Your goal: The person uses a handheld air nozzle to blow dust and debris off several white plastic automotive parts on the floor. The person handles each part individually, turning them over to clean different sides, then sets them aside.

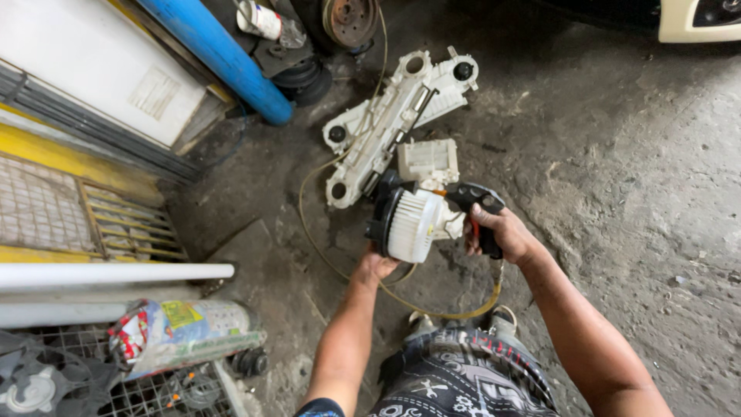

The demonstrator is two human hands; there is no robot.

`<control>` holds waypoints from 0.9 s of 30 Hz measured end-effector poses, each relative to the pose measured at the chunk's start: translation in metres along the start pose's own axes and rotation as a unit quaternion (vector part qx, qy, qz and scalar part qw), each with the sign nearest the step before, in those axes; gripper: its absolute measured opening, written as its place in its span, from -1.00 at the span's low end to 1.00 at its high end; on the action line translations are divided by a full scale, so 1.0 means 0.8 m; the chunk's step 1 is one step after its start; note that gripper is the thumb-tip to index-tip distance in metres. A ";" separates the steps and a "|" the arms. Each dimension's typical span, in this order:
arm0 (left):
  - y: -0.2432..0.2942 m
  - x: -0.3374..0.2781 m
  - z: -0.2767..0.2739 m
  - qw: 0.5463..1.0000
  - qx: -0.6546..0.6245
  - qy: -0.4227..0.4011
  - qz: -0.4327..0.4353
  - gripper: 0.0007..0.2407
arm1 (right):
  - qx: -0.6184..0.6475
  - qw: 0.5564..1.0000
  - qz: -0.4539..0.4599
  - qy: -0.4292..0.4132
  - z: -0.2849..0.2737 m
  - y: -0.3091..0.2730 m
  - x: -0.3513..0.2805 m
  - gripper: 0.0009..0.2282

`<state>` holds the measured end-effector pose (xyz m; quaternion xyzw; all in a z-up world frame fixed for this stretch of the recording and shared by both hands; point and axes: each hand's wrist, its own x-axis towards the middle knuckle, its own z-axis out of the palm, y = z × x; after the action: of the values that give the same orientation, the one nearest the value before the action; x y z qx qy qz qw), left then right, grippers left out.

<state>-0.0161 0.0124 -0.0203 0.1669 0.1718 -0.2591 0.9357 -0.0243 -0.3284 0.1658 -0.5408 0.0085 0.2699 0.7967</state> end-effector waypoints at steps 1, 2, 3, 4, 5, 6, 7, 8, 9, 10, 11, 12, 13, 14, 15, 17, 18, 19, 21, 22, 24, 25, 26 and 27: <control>0.000 0.002 0.000 1.000 -0.011 0.001 -0.007 -0.55 | 0.005 1.000 0.003 0.001 0.000 0.000 0.000 -0.59; -0.001 0.003 0.000 1.000 -0.022 0.002 -0.015 -0.55 | 0.010 1.000 0.006 0.003 -0.001 0.001 -0.001 -0.59; 0.000 0.004 0.000 0.999 -0.033 0.002 -0.021 -0.56 | 0.015 1.000 0.009 0.003 0.000 0.001 -0.001 -0.59; 0.001 0.003 -0.001 0.999 -0.039 0.016 -0.023 -0.55 | 0.010 1.000 0.015 0.008 0.000 0.001 -0.002 -0.59; 0.002 0.002 -0.001 0.998 -0.044 0.029 -0.025 -0.54 | 0.005 1.000 0.019 0.013 0.000 0.000 -0.003 -0.59; 0.002 0.002 -0.001 0.998 -0.048 0.043 -0.026 -0.53 | -0.001 1.000 0.023 0.018 0.000 -0.001 -0.003 -0.59; 0.000 0.001 -0.002 0.999 -0.038 0.030 -0.024 -0.54 | 0.000 1.000 0.018 0.013 0.000 0.000 -0.005 -0.59; -0.002 0.000 -0.004 0.999 -0.028 0.017 -0.021 -0.55 | 0.000 1.000 0.014 0.007 -0.001 0.000 -0.007 -0.59; -0.003 -0.001 -0.004 1.000 -0.017 0.004 -0.018 -0.55 | 0.000 1.000 0.008 0.000 -0.001 0.000 -0.009 -0.60; -0.004 -0.002 -0.005 1.000 -0.015 0.010 -0.020 -0.55 | -0.005 1.000 0.004 0.000 -0.001 0.001 -0.010 -0.60; -0.004 -0.003 -0.004 1.000 -0.012 0.015 -0.021 -0.55 | -0.011 1.000 -0.001 -0.002 0.000 0.000 -0.010 -0.60; -0.003 -0.003 -0.003 0.999 -0.009 0.021 -0.023 -0.54 | -0.016 1.000 -0.006 -0.004 0.000 -0.001 -0.009 -0.60; -0.005 -0.004 -0.003 1.000 -0.010 0.019 -0.022 -0.54 | -0.017 1.000 -0.001 -0.001 0.000 0.000 -0.011 -0.60; -0.007 -0.005 -0.003 1.000 -0.010 0.018 -0.022 -0.54 | -0.018 1.000 0.003 0.001 -0.001 0.001 -0.012 -0.60; -0.006 -0.005 -0.002 1.000 -0.010 0.015 -0.021 -0.54 | -0.019 1.000 0.006 0.002 -0.001 0.000 -0.012 -0.60; -0.006 -0.006 0.001 0.999 -0.023 0.021 -0.028 -0.56 | -0.022 1.000 0.012 0.014 0.000 -0.001 -0.013 -0.59; -0.006 -0.006 0.003 0.999 -0.030 0.024 -0.032 -0.56 | -0.024 0.999 0.015 0.020 0.000 -0.002 -0.014 -0.58; -0.007 -0.007 0.003 0.999 -0.025 0.022 -0.032 -0.56 | -0.012 1.000 0.014 0.020 0.001 -0.001 -0.014 -0.59; -0.007 -0.009 0.003 0.999 -0.015 0.017 -0.032 -0.55 | 0.012 1.000 0.010 0.020 0.003 -0.002 -0.015 -0.61; -0.007 -0.009 0.004 0.999 -0.023 0.028 -0.030 -0.55 | 0.005 1.000 0.011 0.019 0.005 -0.004 -0.016 -0.61; -0.008 -0.006 0.004 0.997 -0.040 0.053 -0.029 -0.54 | -0.009 1.000 0.014 0.018 0.004 -0.008 -0.019 -0.62; -0.009 -0.006 0.003 0.999 -0.019 0.036 -0.015 -0.54 | -0.033 0.999 0.005 0.037 0.003 -0.011 -0.023 -0.63; -0.008 -0.005 0.002 1.000 0.002 0.020 0.000 -0.54 | -0.058 0.997 -0.005 0.056 0.001 -0.014 -0.027 -0.63; -0.005 -0.002 0.003 1.000 0.023 0.003 0.014 -0.54 | -0.082 0.994 -0.014 0.075 0.000 -0.018 -0.029 -0.64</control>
<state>-0.0193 0.0088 -0.0182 0.1917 0.1659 -0.2490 0.9347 -0.0374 -0.3422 0.1853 -0.6231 0.0381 0.2171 0.7504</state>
